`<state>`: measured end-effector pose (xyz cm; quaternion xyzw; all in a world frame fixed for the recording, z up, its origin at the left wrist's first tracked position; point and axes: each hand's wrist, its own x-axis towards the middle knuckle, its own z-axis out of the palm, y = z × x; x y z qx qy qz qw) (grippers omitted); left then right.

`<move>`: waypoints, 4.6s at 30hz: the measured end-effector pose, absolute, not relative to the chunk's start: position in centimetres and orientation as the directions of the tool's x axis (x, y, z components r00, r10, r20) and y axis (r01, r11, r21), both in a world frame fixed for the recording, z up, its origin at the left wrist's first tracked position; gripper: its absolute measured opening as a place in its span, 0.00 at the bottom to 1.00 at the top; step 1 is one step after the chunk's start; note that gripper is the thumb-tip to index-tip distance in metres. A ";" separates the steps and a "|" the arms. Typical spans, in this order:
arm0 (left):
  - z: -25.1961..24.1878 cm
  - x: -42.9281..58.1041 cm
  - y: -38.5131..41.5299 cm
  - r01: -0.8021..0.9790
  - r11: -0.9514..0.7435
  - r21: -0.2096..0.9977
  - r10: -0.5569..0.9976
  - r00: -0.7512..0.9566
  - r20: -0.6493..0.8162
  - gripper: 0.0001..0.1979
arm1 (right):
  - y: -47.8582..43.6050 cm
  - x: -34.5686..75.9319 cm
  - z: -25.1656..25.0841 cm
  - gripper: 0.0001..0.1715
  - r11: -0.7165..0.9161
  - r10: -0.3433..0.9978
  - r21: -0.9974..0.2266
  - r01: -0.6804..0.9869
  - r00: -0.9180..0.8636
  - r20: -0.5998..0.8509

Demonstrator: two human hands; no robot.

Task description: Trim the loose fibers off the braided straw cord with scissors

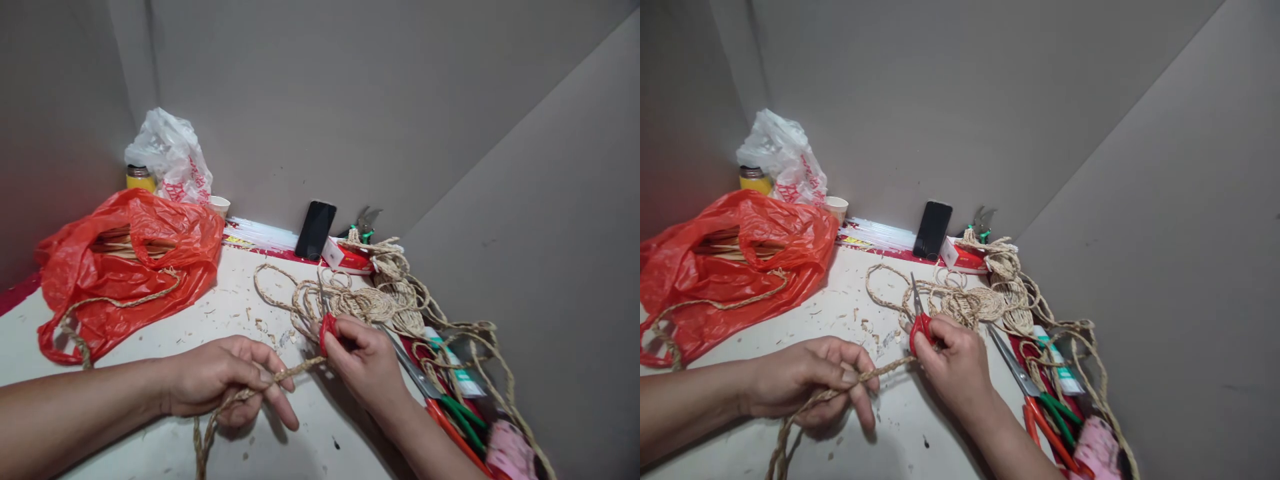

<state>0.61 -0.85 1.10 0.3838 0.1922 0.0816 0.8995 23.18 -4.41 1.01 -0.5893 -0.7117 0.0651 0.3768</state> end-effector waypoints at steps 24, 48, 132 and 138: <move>2.5 0.4 0.1 -0.324 0.636 0.700 0.652 0.711 -0.264 0.08 | -5.7 22.2 2.5 0.07 0.598 0.667 -0.034 0.801 -0.473 0.575; 1.7 0.3 0.2 -0.242 0.598 0.764 0.601 0.766 -0.227 0.07 | -5.7 21.9 2.3 0.18 0.600 0.742 -0.258 0.757 -0.407 0.532; 1.2 0.8 -0.1 -0.190 0.587 0.787 0.656 0.681 -0.326 0.11 | -7.1 22.8 5.0 0.18 0.401 0.912 -0.076 0.913 -0.405 -0.057; 1.0 0.6 0.1 -0.243 0.580 0.777 0.675 0.678 -0.292 0.12 | -6.8 22.7 4.8 0.17 0.391 0.919 -0.096 0.915 -0.395 -0.024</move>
